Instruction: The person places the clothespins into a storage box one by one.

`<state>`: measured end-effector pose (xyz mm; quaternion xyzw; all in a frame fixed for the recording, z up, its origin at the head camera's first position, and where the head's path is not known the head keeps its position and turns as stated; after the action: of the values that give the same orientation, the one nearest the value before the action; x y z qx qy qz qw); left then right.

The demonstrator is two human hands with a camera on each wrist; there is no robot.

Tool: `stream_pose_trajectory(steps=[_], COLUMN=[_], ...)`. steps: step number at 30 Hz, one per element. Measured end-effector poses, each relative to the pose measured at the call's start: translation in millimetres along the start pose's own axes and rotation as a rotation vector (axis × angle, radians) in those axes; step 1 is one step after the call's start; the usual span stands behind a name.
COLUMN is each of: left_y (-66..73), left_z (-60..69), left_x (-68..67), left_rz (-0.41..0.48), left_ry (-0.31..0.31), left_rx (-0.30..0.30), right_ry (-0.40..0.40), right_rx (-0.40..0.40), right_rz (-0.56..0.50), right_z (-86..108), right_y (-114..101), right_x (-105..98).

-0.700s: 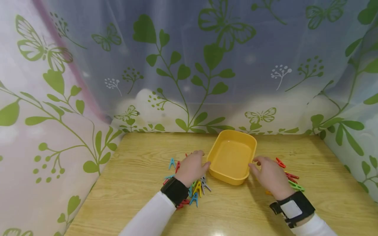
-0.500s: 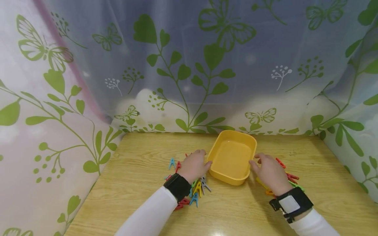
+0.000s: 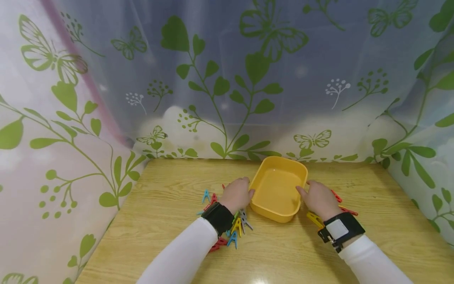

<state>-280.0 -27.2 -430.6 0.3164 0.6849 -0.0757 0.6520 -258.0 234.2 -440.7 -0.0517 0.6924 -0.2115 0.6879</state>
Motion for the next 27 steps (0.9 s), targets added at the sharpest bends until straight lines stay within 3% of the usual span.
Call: stream_pose_trajectory(steps=[11,27], left_y=[2.5,-1.3], left_z=[-2.3,-2.2], left_x=[-0.5,6.8], left_rz=[0.061,0.066], left_ry=[-0.019,-0.018], left_rx=[-0.008,-0.038], right_ry=[-0.015,-0.053], right_rx=[0.025,0.049], right_rz=[-0.007,0.025], right_z=[-9.1,-14.9], right_y=[2,2], right_x=[7,7])
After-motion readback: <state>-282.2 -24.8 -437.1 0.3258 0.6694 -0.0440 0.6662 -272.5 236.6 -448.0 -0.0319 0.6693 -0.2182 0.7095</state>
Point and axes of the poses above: each hand's wrist, its own z-axis away from the middle knuckle, its own x-axis out of the palm, y = z × x, the point moved 1 cm from there along -z, towards the middle knuckle, and after that the axes turned 12 degrees about x, right-handed, at the moved point
